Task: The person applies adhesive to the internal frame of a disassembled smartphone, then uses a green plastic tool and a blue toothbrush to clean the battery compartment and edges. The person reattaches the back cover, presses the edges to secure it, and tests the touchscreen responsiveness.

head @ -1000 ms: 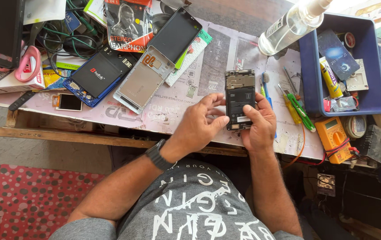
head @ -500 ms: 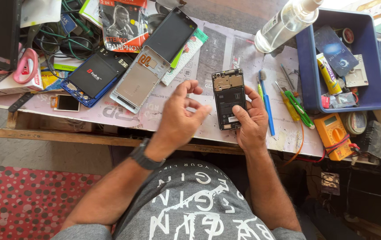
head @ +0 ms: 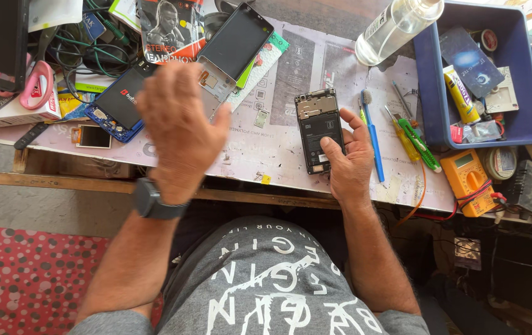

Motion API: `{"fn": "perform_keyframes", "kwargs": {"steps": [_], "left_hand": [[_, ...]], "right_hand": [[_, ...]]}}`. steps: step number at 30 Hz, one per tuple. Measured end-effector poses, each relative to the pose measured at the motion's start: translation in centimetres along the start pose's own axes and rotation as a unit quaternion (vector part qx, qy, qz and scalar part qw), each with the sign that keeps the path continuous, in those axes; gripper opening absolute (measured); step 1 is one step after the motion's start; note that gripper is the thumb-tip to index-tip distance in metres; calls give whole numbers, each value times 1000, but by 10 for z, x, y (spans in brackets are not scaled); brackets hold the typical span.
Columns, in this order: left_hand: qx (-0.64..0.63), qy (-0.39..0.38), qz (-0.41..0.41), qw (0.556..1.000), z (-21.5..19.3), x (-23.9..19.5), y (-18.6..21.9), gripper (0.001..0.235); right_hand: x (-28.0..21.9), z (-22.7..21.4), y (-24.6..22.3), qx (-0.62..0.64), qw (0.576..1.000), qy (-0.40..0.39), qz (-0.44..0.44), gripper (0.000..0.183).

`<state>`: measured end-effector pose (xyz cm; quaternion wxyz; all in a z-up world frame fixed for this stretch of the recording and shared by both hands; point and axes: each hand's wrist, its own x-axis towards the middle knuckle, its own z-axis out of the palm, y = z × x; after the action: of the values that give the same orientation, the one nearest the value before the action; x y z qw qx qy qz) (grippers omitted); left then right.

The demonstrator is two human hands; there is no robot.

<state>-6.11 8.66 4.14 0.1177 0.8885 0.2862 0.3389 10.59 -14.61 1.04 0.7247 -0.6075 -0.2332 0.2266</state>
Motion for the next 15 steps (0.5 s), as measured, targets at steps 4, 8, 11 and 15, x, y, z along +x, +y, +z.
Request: {"fn": "perform_keyframes", "kwargs": {"steps": [4, 8, 11, 15], "left_hand": [[81, -37, 12, 996, -11, -4, -20, 82], [75, -76, -7, 994, -7, -7, -23, 82], [56, -85, -22, 995, -7, -5, -21, 79], [51, -85, -25, 995, -12, 1, -19, 50]], "right_hand": [[-4, 3, -2, -71, 997, -15, -9, 55], [-6, 3, -3, -92, 996, -11, -9, 54], [-7, 3, -5, -108, 994, -7, -10, 54], [-6, 5, -5, -115, 993, -7, -14, 54]]}}
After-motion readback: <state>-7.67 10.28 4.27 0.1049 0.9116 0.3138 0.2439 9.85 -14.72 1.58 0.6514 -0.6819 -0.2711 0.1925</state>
